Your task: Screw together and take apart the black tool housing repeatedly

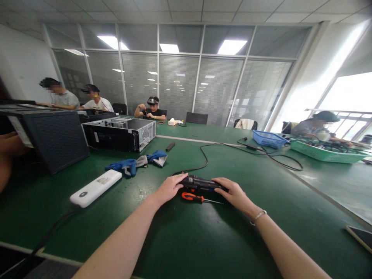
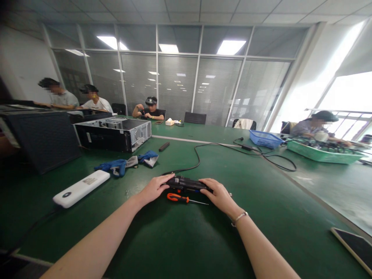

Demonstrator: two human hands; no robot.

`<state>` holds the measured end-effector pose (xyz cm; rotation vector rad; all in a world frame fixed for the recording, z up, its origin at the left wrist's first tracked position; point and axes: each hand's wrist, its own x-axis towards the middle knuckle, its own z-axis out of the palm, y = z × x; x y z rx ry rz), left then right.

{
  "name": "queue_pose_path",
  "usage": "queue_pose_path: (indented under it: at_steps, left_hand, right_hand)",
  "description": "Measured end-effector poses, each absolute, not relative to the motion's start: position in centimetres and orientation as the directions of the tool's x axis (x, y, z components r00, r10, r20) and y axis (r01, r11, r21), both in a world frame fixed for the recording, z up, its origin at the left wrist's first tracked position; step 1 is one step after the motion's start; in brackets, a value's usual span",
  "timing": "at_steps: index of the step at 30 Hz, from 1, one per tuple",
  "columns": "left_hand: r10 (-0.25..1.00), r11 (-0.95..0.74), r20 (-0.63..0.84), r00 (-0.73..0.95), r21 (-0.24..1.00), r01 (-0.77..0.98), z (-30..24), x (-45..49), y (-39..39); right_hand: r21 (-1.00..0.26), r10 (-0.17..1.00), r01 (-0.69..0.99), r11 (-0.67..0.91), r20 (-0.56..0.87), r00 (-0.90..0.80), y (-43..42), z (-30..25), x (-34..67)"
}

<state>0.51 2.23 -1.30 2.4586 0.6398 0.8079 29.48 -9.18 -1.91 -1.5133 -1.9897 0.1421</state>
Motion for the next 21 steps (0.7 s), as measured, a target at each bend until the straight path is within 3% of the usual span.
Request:
queue_pose_path:
  at_steps: [21]
  left_hand:
    - [0.597, -0.755, 0.443, 0.669, 0.593, 0.281, -0.92, 0.53, 2.26]
  right_hand:
    - [-0.471, 0.896, 0.818, 0.330, 0.430, -0.114, -9.21, -2.02, 29.40]
